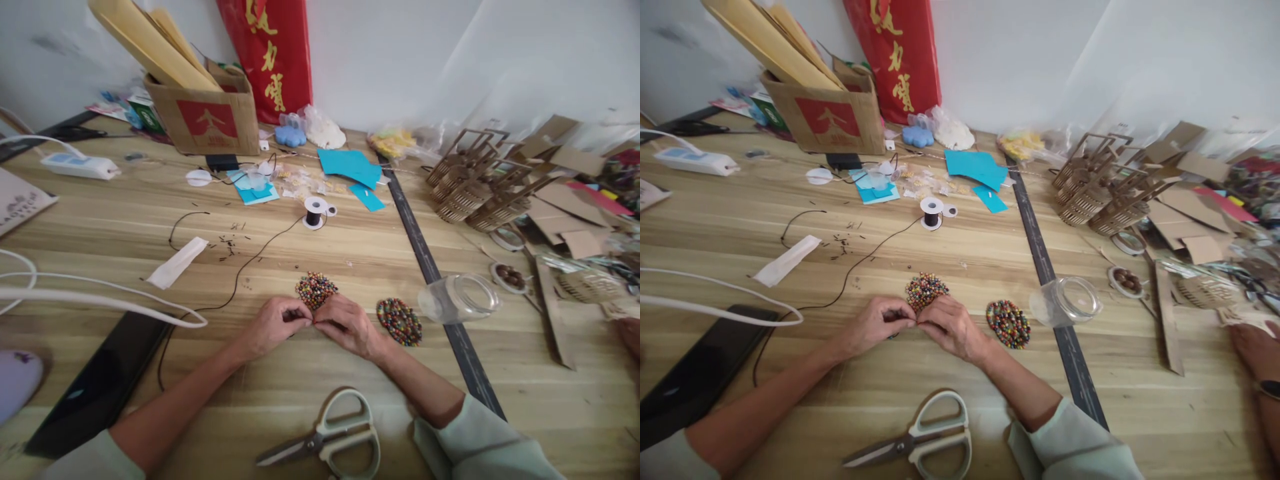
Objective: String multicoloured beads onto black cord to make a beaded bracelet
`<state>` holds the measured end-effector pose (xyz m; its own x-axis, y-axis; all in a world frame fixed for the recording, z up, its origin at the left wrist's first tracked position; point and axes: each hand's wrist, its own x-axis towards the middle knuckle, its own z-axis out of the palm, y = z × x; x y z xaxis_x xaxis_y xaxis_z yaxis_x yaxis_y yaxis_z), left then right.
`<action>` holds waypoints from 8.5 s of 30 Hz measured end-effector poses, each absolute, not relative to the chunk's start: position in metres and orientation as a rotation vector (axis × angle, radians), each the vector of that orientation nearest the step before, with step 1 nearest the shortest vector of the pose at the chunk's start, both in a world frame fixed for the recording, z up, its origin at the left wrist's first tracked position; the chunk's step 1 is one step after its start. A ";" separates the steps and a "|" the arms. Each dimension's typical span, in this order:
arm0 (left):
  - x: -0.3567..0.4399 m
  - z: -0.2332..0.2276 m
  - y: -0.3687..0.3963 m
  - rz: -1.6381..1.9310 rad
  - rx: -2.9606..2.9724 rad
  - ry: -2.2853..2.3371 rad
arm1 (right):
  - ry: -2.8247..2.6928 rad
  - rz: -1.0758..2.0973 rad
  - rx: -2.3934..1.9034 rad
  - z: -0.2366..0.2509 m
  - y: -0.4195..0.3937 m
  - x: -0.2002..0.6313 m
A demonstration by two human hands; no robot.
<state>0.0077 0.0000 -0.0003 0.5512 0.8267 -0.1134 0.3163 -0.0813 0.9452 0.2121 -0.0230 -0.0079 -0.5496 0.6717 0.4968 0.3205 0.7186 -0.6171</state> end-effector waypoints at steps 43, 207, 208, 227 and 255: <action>0.004 0.001 0.000 0.589 1.540 0.862 | -2.258 0.448 -0.725 -0.005 -0.026 0.211; 0.002 0.005 0.007 0.639 1.573 0.947 | -2.064 0.477 -0.822 -0.008 -0.013 0.199; 0.002 0.005 0.007 0.638 1.574 0.951 | -2.068 0.476 -0.825 -0.008 -0.013 0.199; 0.002 0.006 0.006 0.608 1.586 0.954 | -2.129 0.478 -0.810 -0.011 -0.012 0.200; 0.002 0.002 0.007 0.631 1.562 0.922 | -2.132 0.507 -0.784 -0.009 -0.012 0.201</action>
<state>0.0023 0.0073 0.0018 0.5453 0.8331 -0.0922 0.2155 -0.0330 0.9760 0.2009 -0.0118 -0.0086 -0.4953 0.6789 0.5420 0.3621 0.7285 -0.5815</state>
